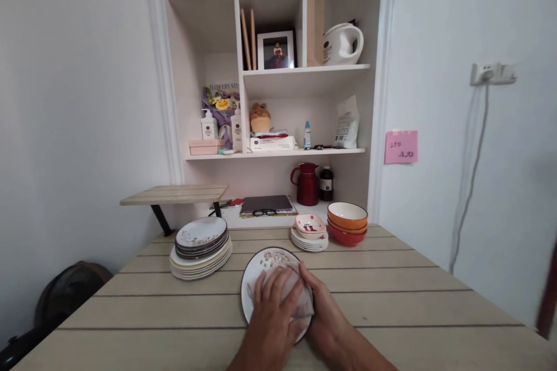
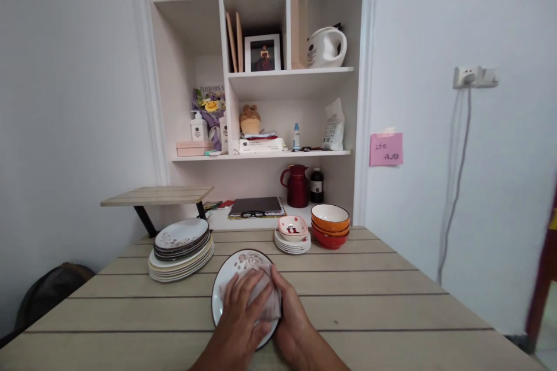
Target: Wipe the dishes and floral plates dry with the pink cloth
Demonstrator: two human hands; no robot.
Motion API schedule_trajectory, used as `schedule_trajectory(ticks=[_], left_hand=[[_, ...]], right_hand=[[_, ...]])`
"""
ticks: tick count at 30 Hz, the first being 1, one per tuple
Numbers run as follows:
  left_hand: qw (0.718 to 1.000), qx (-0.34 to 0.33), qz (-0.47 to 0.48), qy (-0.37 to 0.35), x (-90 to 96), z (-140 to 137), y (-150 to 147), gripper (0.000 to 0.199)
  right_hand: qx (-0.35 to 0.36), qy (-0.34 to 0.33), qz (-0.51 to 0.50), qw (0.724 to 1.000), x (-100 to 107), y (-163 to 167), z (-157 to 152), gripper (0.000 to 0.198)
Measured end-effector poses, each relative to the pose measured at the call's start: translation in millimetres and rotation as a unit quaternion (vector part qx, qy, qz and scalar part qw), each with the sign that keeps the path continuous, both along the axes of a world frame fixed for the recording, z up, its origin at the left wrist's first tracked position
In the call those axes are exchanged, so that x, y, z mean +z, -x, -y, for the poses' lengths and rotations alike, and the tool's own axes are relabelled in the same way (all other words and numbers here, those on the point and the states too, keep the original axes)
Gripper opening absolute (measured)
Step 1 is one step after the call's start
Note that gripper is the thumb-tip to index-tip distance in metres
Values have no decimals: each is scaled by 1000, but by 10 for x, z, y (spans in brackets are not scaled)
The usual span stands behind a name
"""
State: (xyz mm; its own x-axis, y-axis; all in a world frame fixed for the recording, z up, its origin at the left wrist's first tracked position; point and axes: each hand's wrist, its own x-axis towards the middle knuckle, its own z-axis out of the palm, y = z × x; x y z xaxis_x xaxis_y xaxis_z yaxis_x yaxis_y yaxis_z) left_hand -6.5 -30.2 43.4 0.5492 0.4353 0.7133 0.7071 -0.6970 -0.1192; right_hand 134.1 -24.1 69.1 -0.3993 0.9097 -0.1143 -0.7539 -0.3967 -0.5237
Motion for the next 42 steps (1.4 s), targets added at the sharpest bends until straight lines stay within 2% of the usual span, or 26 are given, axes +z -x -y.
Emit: schedule_trajectory(ticks=[4, 7, 15, 21, 23, 28, 32, 35, 39, 42], left_hand=[[998, -45, -23, 33, 114, 82, -39, 41], [999, -31, -28, 13, 143, 79, -65, 32], [985, 82, 63, -135, 38, -60, -91, 34], [983, 109, 64, -133, -49, -78, -69, 42], [986, 104, 43, -123, -63, -90, -38, 41], [990, 36, 21, -133, -57, -95, -34, 35], [987, 37, 43, -153, -52, -104, -59, 31], [983, 69, 62, -160, -23, -119, -48, 29], [970, 173, 118, -123, 71, -116, 4, 32], [964, 216, 109, -108, 108, -122, 52, 35]], right_hand=[[38, 19, -15, 999, -16, -84, -71, 53], [51, 17, -37, 998, 9, -154, -125, 59], [-25, -4, -71, 997, 98, -230, -149, 54], [-50, -4, -52, 997, 97, -229, -152, 52], [-48, -12, -44, 998, 98, -223, -145, 53], [1, -13, -21, 1000, 61, -139, -87, 57], [-1, 4, 20, 1000, 11, -18, -30, 53], [-11, 10, 21, 1000, 17, 58, 12, 45], [-17, 3, -4, 1000, 50, 106, 41, 43], [-16, 8, -15, 1000, 40, 61, -6, 46]])
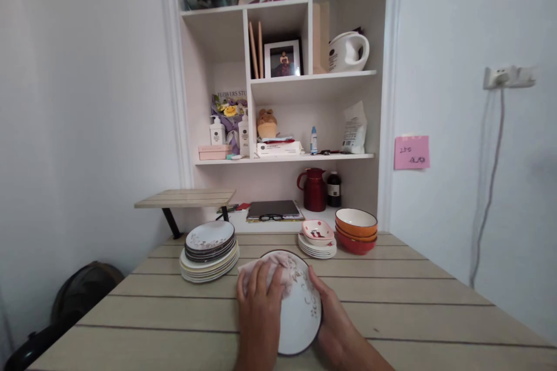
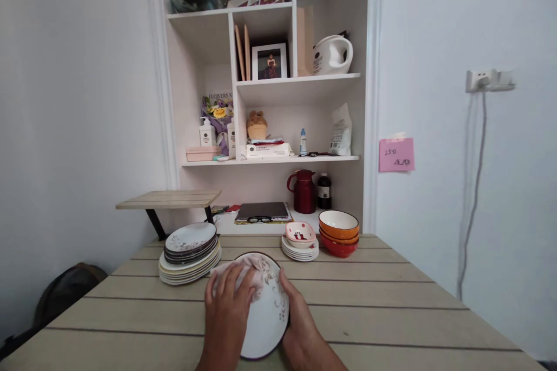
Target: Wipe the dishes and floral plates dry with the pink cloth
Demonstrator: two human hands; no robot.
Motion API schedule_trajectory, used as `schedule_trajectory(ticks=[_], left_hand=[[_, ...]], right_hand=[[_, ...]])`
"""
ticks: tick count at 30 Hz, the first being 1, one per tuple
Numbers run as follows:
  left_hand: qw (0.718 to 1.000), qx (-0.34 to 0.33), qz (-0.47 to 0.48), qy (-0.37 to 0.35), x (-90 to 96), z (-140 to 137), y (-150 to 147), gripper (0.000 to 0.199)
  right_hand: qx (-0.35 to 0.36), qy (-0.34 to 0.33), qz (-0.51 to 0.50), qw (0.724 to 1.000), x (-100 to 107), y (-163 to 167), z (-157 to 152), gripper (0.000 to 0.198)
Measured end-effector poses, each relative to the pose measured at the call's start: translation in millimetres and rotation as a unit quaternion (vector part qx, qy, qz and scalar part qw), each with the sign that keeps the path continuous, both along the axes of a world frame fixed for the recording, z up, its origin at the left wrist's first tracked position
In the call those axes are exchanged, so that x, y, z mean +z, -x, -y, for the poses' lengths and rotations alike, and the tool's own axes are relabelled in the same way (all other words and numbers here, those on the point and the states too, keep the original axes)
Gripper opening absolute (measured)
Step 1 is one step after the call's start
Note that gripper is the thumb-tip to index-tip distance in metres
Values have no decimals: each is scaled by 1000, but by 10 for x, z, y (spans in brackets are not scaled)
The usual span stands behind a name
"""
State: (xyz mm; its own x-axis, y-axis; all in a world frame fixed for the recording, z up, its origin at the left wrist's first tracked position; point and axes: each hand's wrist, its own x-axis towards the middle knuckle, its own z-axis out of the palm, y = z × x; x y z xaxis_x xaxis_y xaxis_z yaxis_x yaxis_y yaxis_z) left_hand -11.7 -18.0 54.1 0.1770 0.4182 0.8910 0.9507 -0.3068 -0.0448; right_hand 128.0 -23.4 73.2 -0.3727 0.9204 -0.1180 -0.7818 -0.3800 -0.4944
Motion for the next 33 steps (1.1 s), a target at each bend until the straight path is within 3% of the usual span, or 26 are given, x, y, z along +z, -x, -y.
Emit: schedule_trajectory(ticks=[3, 9, 15, 20, 26, 33], left_hand=[[1000, -5, -8, 7, -47, -28, 5, 41], [991, -104, -83, 3, -182, -43, -92, 47], [982, -141, -116, 52, -117, 15, -86, 52], [985, -106, -96, 98, -58, 24, -52, 52], [991, -67, -52, 101, -100, 15, -44, 51], [992, -16, 17, 124, -200, -15, -47, 50]], right_hand=[[-23, -1, -12, 1000, -36, -124, -109, 51], [-98, -19, -38, 994, -38, -349, -245, 45], [-35, -9, -15, 999, -42, -246, -156, 47], [-30, 13, -10, 999, -44, -135, -92, 40], [-41, 42, -17, 998, -41, -157, -103, 43], [-162, 52, -15, 985, -3, -309, -195, 38]])
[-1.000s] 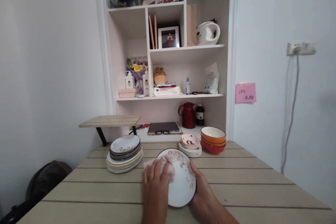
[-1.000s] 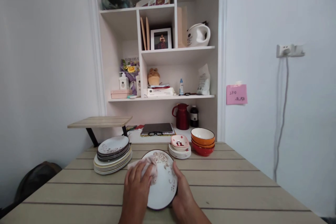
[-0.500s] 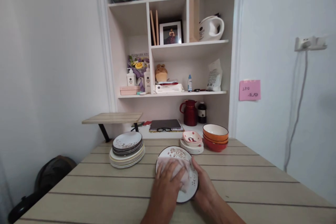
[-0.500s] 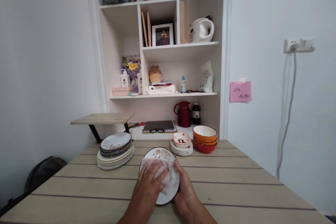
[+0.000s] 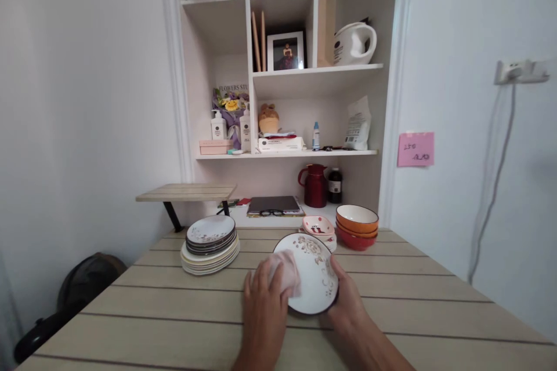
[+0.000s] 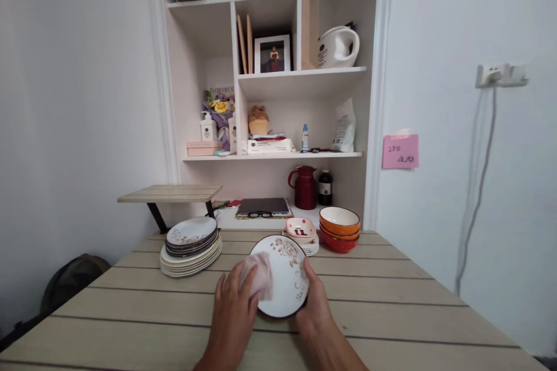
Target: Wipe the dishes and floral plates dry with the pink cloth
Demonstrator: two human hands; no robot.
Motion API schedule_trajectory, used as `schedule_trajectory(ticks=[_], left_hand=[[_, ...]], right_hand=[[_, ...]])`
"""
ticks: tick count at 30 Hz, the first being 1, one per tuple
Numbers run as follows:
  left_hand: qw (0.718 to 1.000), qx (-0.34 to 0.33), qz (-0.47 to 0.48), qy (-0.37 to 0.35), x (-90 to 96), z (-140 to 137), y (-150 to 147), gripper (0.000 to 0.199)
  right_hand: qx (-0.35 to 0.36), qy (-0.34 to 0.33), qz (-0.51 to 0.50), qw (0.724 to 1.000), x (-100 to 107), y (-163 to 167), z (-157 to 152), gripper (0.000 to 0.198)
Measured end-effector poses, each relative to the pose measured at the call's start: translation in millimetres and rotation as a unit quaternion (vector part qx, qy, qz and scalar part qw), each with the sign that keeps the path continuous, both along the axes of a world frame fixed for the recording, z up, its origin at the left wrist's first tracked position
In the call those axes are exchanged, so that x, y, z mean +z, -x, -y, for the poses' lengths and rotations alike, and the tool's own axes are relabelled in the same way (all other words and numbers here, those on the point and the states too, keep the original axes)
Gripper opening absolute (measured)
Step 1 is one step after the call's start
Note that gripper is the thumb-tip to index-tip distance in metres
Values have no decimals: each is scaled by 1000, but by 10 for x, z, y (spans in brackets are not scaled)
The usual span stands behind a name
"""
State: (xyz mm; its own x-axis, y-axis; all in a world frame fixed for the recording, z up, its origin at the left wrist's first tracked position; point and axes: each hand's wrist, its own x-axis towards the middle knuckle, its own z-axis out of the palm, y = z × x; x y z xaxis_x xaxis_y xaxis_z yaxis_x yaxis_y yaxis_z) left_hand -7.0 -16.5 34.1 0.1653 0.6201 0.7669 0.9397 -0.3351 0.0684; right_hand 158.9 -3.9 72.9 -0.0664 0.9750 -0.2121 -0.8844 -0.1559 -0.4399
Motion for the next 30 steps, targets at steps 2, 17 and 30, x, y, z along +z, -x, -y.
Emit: schedule_trajectory(ticks=[2, 17, 30], left_hand=[[999, 20, 33, -1, 2, -5, 22, 50], [999, -40, -34, 11, 59, 31, 23, 52], [957, -213, -186, -67, 80, 60, -8, 47]], right_hand=[[-10, -7, -4, 1000, 35, -33, 2, 37], [40, -18, 22, 999, -19, 20, 26, 49], [154, -1, 45, 987, 67, 145, 180, 50]])
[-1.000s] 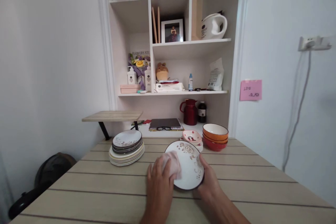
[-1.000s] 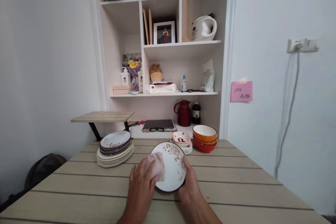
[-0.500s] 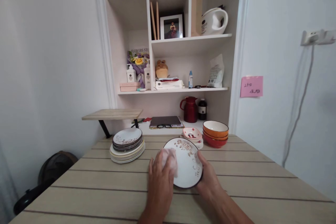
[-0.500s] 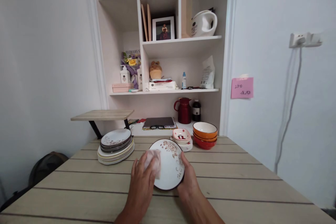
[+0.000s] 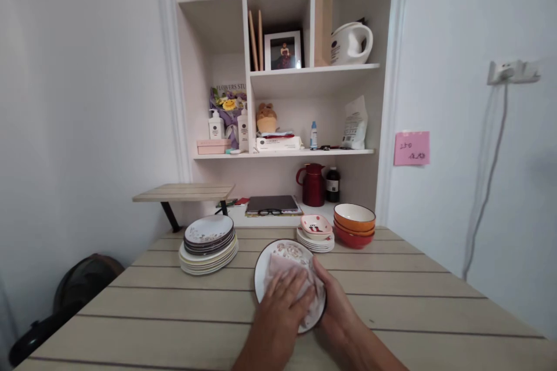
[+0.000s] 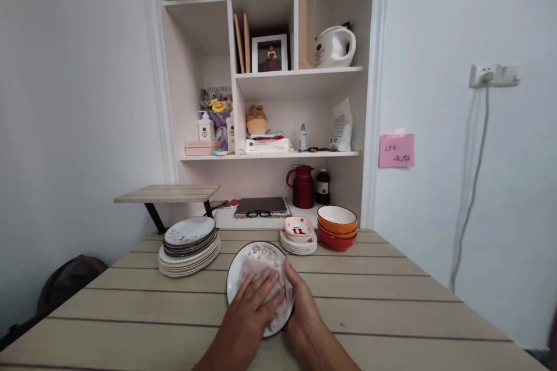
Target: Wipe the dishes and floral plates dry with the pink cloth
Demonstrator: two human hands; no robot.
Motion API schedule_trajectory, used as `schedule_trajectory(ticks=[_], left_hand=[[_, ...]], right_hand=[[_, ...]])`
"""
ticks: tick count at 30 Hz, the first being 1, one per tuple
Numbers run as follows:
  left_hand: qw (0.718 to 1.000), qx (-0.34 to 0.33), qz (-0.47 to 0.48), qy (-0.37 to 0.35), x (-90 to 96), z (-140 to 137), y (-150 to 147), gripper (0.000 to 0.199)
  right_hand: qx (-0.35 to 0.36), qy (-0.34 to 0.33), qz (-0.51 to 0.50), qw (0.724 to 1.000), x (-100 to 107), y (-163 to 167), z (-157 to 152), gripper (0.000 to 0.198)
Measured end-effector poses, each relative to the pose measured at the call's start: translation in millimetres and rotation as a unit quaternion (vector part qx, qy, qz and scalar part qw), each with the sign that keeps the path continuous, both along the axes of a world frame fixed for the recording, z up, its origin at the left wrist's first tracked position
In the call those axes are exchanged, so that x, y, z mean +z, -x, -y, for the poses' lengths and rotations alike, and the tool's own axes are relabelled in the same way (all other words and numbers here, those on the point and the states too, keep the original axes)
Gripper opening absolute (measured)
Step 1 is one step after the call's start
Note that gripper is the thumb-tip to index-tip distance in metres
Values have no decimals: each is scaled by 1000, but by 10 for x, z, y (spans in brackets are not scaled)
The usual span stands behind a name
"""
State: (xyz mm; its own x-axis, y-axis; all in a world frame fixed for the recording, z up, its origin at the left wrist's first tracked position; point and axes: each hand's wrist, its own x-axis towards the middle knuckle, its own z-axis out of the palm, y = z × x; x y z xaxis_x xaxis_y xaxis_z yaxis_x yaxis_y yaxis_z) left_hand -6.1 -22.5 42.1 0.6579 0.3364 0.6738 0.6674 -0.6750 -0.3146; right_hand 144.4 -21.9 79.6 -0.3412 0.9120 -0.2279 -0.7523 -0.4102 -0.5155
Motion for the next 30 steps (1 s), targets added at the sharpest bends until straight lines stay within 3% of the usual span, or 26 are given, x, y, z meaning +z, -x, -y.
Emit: schedule_trajectory(ticks=[3, 8, 10, 13, 17, 23, 27, 30], left_hand=[[999, 41, 0, 1, 67, -21, 20, 48], [978, 188, 87, 9, 92, -90, 54, 41], [971, 217, 103, 7, 63, -114, 74, 38], [976, 193, 100, 2, -2, -118, 80, 39], [991, 113, 73, 9, -63, -62, 12, 50], [998, 23, 26, 43, -44, -4, -37, 58], [995, 60, 32, 73, 26, -12, 2, 62], [984, 145, 78, 74, 23, -63, 33, 61]], right_hand=[[8, -16, 18, 1000, -39, 85, 40, 46], [-16, -31, 3, 999, -97, 150, 32, 46], [-14, -25, -7, 1000, -117, 142, 5, 49], [-32, -19, -23, 999, -125, 73, -58, 51], [-79, -19, -45, 996, -61, -83, -122, 54], [-10, -26, -20, 999, -37, -45, -33, 62], [31, -30, -8, 999, -90, 111, 37, 60], [16, -38, -27, 999, -104, 151, 26, 53]])
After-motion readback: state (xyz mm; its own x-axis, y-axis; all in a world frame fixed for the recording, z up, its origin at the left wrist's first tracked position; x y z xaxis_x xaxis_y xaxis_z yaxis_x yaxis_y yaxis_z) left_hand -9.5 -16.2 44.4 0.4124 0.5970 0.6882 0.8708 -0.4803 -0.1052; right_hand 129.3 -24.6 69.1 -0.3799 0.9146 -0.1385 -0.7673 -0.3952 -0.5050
